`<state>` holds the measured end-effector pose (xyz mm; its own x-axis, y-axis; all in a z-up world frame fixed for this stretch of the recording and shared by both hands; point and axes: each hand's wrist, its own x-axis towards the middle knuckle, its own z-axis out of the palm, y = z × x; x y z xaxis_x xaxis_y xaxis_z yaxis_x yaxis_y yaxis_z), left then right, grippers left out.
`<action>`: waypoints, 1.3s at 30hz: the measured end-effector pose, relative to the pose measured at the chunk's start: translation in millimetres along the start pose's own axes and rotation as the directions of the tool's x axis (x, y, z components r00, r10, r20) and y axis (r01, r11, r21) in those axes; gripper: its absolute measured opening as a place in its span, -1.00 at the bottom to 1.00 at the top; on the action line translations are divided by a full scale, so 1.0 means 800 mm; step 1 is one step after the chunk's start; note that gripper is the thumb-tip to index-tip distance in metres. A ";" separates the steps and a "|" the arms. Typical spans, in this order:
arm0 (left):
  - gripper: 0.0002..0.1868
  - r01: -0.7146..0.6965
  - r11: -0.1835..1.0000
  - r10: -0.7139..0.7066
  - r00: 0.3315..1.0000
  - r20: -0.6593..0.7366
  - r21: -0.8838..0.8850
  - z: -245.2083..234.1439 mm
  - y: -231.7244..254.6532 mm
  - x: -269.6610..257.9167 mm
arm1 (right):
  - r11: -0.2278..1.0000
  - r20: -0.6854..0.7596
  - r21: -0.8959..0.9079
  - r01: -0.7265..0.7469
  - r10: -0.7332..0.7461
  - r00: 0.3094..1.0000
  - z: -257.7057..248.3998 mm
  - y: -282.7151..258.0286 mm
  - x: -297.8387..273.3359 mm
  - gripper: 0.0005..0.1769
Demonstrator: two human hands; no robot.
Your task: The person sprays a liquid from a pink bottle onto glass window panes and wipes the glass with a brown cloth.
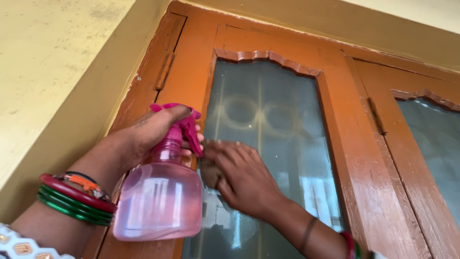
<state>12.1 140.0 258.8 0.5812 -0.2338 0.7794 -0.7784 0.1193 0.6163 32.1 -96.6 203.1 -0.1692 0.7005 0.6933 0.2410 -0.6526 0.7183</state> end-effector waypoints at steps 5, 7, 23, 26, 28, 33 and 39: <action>-0.53 0.049 0.998 -0.047 0.999 -0.026 0.046 0.020 0.000 -0.012 | 0.984 -0.059 0.032 0.176 -0.174 0.983 -0.016 0.041 -0.003 -0.32; -0.53 0.045 0.995 -0.043 0.998 -0.035 0.086 0.021 0.003 -0.013 | 0.987 -0.063 0.084 -0.139 0.145 0.987 -0.011 0.095 0.017 -0.49; -0.55 -0.030 0.997 0.026 0.998 0.064 0.072 0.010 -0.009 -0.005 | 0.960 -0.159 -0.100 -0.260 0.243 0.957 0.026 0.099 0.127 -0.34; -0.53 -0.029 0.998 0.027 0.998 0.051 0.048 0.009 -0.010 -0.012 | 0.985 -0.102 -0.091 -0.149 0.140 0.985 0.016 0.058 0.091 -0.33; -0.53 -0.021 1.000 0.019 0.998 0.062 0.019 0.010 -0.009 -0.017 | 0.992 -0.073 -0.088 -0.088 0.081 0.994 0.008 0.035 0.062 -0.30; -0.52 0.029 0.998 -0.032 0.998 0.056 0.052 0.016 -0.016 -0.033 | 0.990 0.103 -0.039 0.137 -0.132 0.986 -0.019 -0.007 -0.014 -0.28; -0.57 0.080 0.995 -0.085 0.992 0.092 0.058 0.023 -0.030 -0.038 | 0.856 0.198 -0.102 -0.506 0.516 0.833 -0.035 0.100 0.006 -0.56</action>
<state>8.9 126.3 218.2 0.6207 -0.3312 0.7107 -0.7422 0.0441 0.6688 23.9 -153.4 265.4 0.1723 0.3040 0.9370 0.1943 -0.9430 0.2702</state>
